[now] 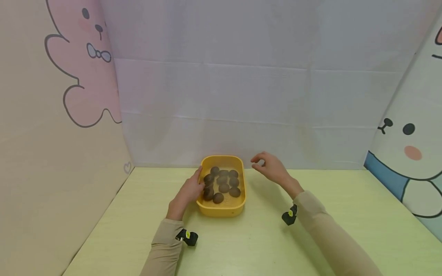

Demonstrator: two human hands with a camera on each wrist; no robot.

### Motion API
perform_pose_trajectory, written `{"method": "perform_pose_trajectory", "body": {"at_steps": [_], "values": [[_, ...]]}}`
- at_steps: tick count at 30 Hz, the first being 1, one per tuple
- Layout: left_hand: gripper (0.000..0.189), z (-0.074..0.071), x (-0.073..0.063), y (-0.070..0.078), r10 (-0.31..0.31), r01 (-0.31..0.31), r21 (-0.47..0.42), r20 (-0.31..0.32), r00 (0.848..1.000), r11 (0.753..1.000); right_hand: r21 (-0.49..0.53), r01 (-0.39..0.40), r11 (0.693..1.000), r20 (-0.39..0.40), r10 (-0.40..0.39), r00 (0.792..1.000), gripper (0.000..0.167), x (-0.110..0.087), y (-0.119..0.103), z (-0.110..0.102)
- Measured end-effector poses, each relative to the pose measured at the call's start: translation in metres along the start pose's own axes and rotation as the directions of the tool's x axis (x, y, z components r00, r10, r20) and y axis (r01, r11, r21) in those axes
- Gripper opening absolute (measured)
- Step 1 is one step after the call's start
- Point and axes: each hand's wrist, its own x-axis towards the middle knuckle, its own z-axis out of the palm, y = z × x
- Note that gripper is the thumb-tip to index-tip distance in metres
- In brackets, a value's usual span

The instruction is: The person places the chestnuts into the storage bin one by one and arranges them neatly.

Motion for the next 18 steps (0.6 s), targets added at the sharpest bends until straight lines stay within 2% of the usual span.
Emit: {"method": "perform_pose_trajectory", "body": {"at_steps": [12,18], "values": [[0.069,-0.002,-0.003,0.001,0.007,-0.007,0.013,-0.003,1.0,1.0,0.081,-0.102,0.991,-0.007,0.102,0.995,0.028,0.003,0.044,-0.004],[0.069,-0.001,-0.003,0.002,0.006,-0.006,0.008,0.002,1.0,1.0,0.083,-0.124,0.989,-0.01,0.125,0.992,0.03,0.002,0.063,-0.004]]}}
